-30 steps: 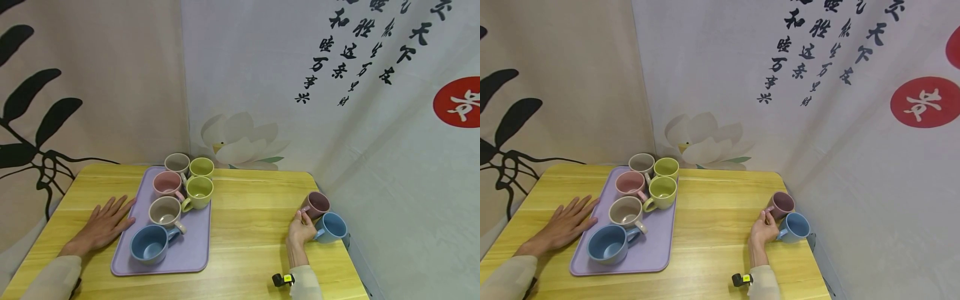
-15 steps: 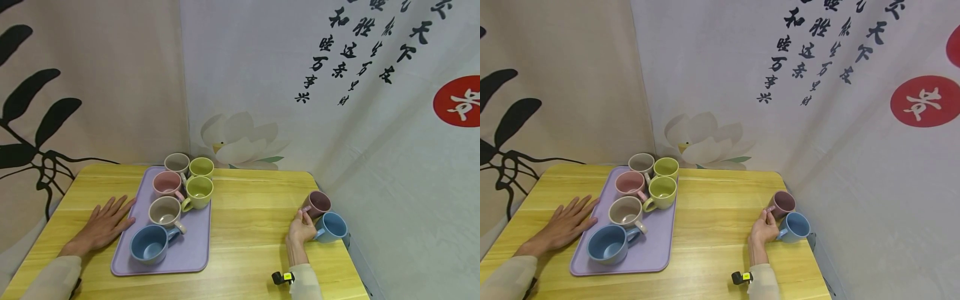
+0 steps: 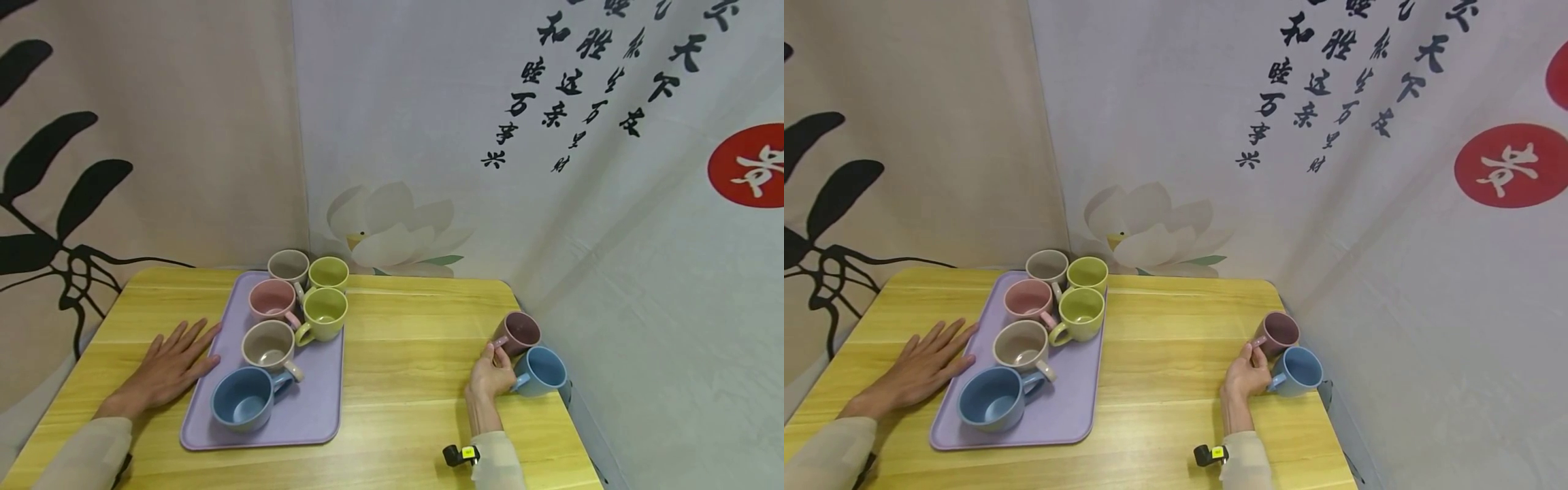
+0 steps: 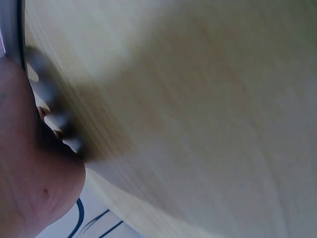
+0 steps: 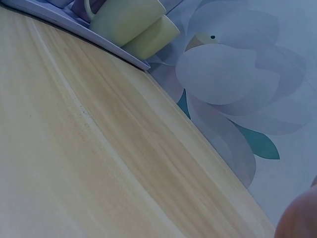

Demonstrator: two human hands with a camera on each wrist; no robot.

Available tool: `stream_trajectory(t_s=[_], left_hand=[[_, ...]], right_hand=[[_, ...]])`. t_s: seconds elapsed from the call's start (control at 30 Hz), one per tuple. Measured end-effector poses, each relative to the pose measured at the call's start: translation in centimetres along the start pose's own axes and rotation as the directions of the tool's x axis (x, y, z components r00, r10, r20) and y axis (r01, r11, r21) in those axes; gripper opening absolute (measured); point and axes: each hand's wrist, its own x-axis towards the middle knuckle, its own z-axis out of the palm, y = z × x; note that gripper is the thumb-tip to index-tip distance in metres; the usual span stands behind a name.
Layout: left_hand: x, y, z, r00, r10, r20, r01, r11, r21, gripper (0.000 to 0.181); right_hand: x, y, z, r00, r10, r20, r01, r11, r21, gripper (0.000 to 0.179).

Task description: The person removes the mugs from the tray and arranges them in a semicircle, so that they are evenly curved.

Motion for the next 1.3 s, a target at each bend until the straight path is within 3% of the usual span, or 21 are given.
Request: stream_trajectory(t_s=[0.5,0.73,0.9,1.1,1.3], left_hand=[[0.0,0.0,0.1,1.0,0.008,-0.011,-0.008,1.0,0.001,0.083],[0.0,0.0,0.1,1.0,0.006,-0.009,-0.006,1.0,0.003,0.083],[0.0,0.0,0.0,1.0,0.007,-0.006,-0.007,1.0,-0.003,0.083],[0.0,-0.1,0.1,1.0,0.008,-0.01,-0.009,1.0,-0.009,0.083],[0.0,-0.1,0.0,1.0,0.012,-0.013,-0.012,1.0,-0.005,0.083]], right_hand=[[-0.8,0.0,-0.3,0.998,-0.051,0.048,0.053,0.998,-0.041,0.039],[-1.7,0.0,-0.7,0.988,-0.093,0.127,0.105,0.99,-0.091,0.06],[-2.4,0.0,-1.3,0.979,-0.124,0.164,0.147,0.98,-0.133,0.071],[-3.9,-0.3,-1.9,0.965,-0.131,0.228,0.16,0.98,-0.114,0.078],[-6.5,-0.7,-2.4,0.931,-0.131,0.341,0.181,0.976,-0.119,0.083]])
